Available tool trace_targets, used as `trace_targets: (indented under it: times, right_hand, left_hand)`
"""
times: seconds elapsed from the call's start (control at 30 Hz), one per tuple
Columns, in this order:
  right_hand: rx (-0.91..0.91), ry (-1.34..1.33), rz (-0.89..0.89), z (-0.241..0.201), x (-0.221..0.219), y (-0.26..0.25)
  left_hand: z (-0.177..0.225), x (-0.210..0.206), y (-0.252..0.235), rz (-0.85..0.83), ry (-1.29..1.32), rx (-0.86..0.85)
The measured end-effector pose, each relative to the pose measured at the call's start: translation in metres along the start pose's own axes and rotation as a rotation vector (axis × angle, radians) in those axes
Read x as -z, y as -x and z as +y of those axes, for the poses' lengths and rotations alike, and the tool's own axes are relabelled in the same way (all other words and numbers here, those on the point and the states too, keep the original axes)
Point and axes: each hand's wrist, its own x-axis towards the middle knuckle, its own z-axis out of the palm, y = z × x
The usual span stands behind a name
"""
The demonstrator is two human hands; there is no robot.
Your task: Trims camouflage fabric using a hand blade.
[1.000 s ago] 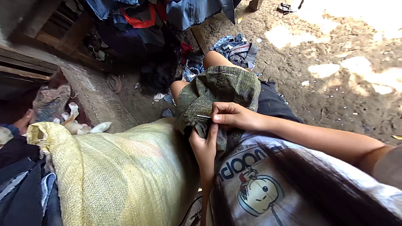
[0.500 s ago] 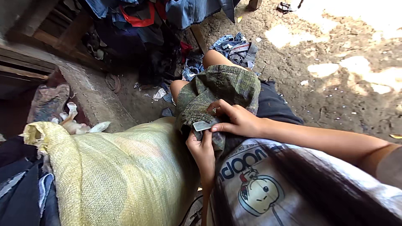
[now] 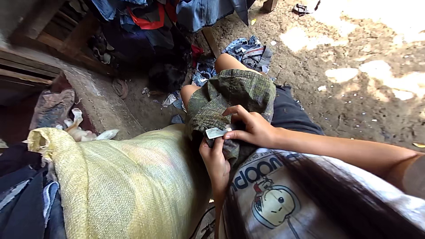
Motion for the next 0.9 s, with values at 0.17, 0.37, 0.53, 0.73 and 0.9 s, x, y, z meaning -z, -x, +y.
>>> trace_targets:
  times: [0.17,0.37,0.53,0.73,0.9]
  right_hand:
    - [-0.032,-0.104,-0.033,-0.008,-0.005,-0.01]
    - [-0.09,-0.138,-0.06,-0.001,0.0,0.001]
    - [-0.075,-0.115,-0.042,-0.006,-0.005,-0.008]
    - [-0.055,-0.137,-0.012,-0.003,-0.004,-0.002]
    - [-0.03,-0.104,0.015,-0.001,-0.004,0.0]
  left_hand:
    - [-0.004,-0.002,-0.002,-0.014,-0.018,-0.017]
    - [-0.003,0.0,0.002,-0.007,0.028,-0.03]
    - [-0.009,-0.003,0.002,-0.007,-0.02,-0.064]
    - [-0.004,-0.005,0.006,0.003,0.017,-0.042]
    - [-0.005,-0.007,0.006,0.024,0.017,-0.06]
